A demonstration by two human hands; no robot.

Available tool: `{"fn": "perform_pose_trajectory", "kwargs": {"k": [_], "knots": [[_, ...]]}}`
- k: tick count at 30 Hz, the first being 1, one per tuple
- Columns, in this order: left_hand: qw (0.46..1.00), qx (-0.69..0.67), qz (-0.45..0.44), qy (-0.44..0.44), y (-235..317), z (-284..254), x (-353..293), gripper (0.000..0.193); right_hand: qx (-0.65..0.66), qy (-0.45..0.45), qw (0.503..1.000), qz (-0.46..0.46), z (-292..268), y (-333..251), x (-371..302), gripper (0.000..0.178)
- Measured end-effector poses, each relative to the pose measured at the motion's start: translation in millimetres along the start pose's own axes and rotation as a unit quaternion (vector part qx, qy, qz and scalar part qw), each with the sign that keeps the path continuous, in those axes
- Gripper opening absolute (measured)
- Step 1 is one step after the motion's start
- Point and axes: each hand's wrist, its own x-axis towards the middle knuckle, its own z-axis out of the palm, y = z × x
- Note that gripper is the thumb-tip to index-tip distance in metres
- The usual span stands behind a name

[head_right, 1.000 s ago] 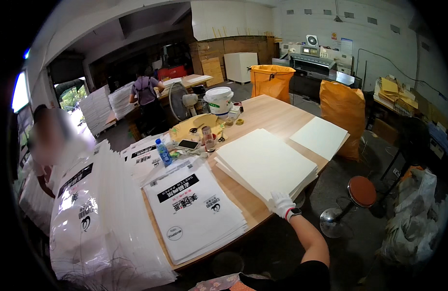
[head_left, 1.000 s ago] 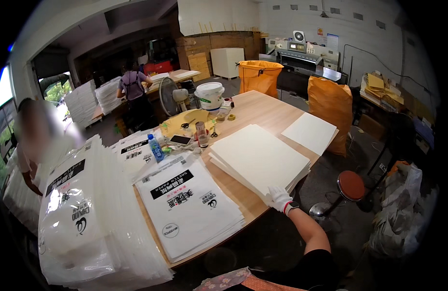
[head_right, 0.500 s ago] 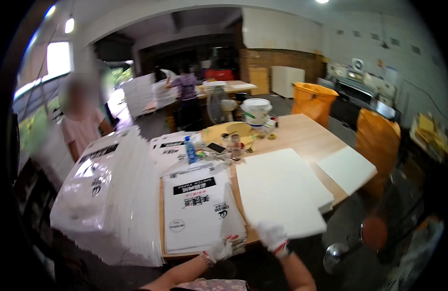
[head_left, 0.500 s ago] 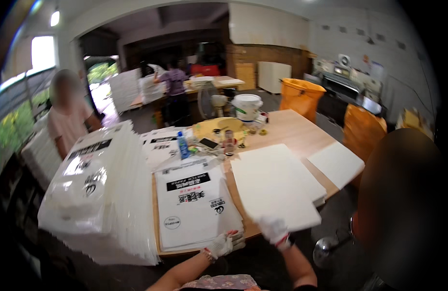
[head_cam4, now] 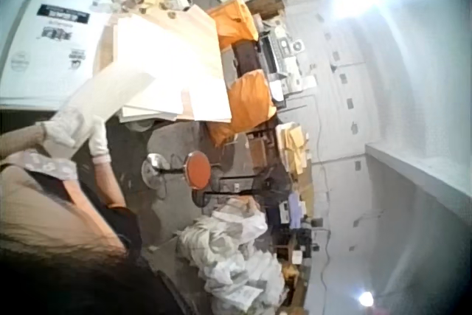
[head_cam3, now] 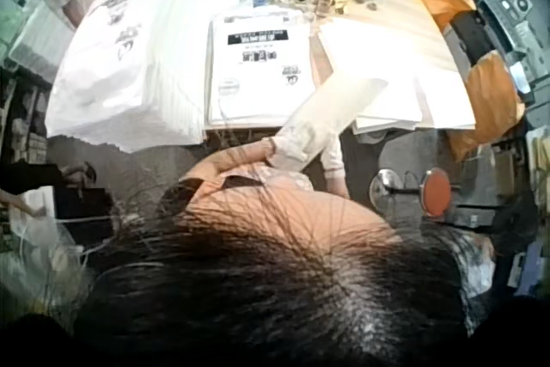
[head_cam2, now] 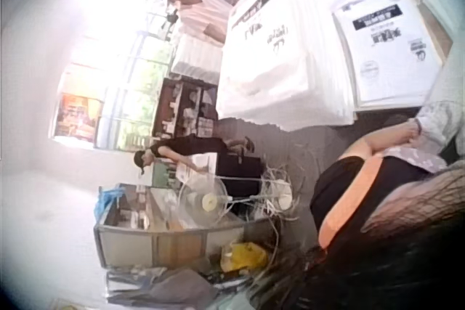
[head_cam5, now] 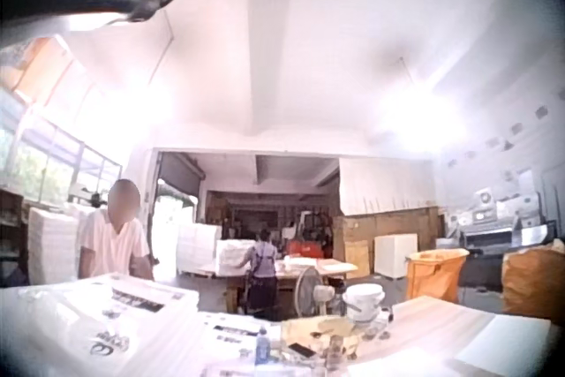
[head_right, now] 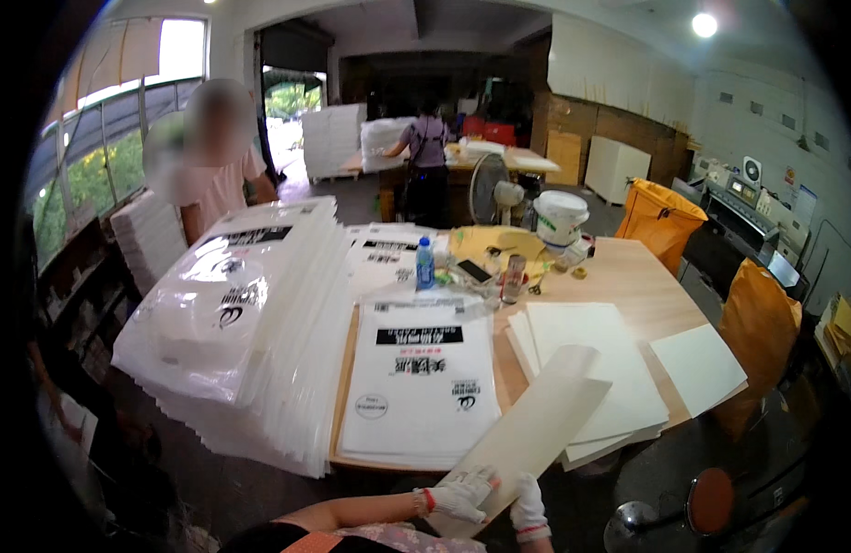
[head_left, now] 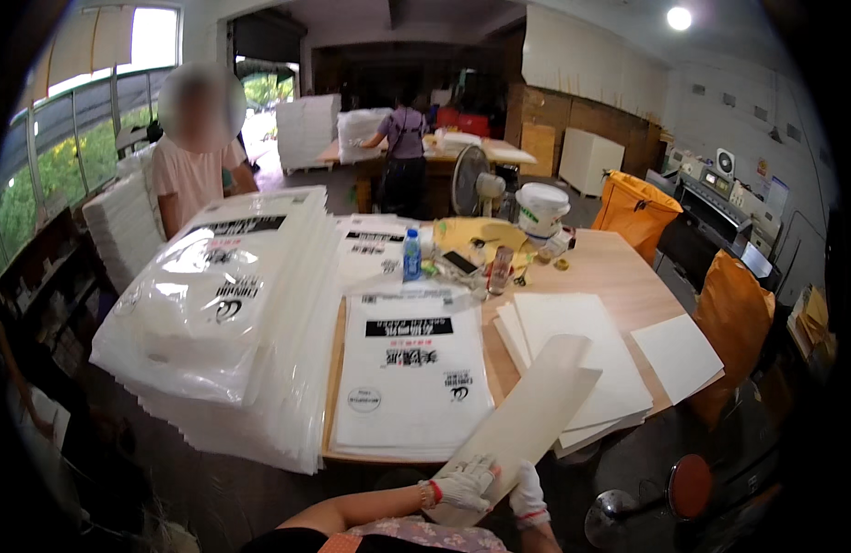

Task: The person packs stacks of white paper into clear plastic bags. They pick up a stack of paper, place it into a bag, and then set the filled bag onto a pile on the table. The process is repeated continuously throughout the video.

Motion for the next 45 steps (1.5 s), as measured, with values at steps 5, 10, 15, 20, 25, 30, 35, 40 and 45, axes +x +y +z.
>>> {"fn": "perform_pose_trajectory", "kwargs": {"k": [5,10,15,20,25,30,35,40,45], "knots": [[0.795,-0.532,-0.233,-0.174,-78,-11,-7,0.049,-0.25,0.094,0.964,0.0,33,-18,-15,0.031],[0.928,0.019,-0.37,-0.045,-163,-15,-30,0.039,-0.35,0.075,0.933,-0.037,30,-51,-38,0.031],[0.956,-0.261,-0.117,-0.067,-291,61,-12,0.025,-0.641,-0.058,0.752,-0.146,103,-120,-73,0.014],[0.557,-0.735,-0.382,0.05,-313,-15,87,0.017,-0.84,-0.142,0.522,-0.036,118,-96,-77,0.04],[0.911,-0.318,-0.262,-0.001,-204,-142,121,0.042,-0.848,-0.195,0.492,-0.037,139,-88,-41,0.038],[0.941,-0.304,-0.147,-0.041,-75,-107,91,0.057,-0.829,-0.098,0.514,-0.196,109,-27,48,0.04],[0.961,-0.234,-0.148,0.004,-81,-39,14,0.053,-0.805,0.089,0.543,-0.224,82,-17,45,0.019],[0.986,-0.03,-0.16,-0.023,-127,52,-79,0.041,-0.812,0.077,0.578,0.033,29,8,92,0.021],[0.875,-0.126,-0.446,0.138,-163,-5,-163,0.031,-0.787,0.008,0.615,-0.051,26,-18,56,0.016]]}}
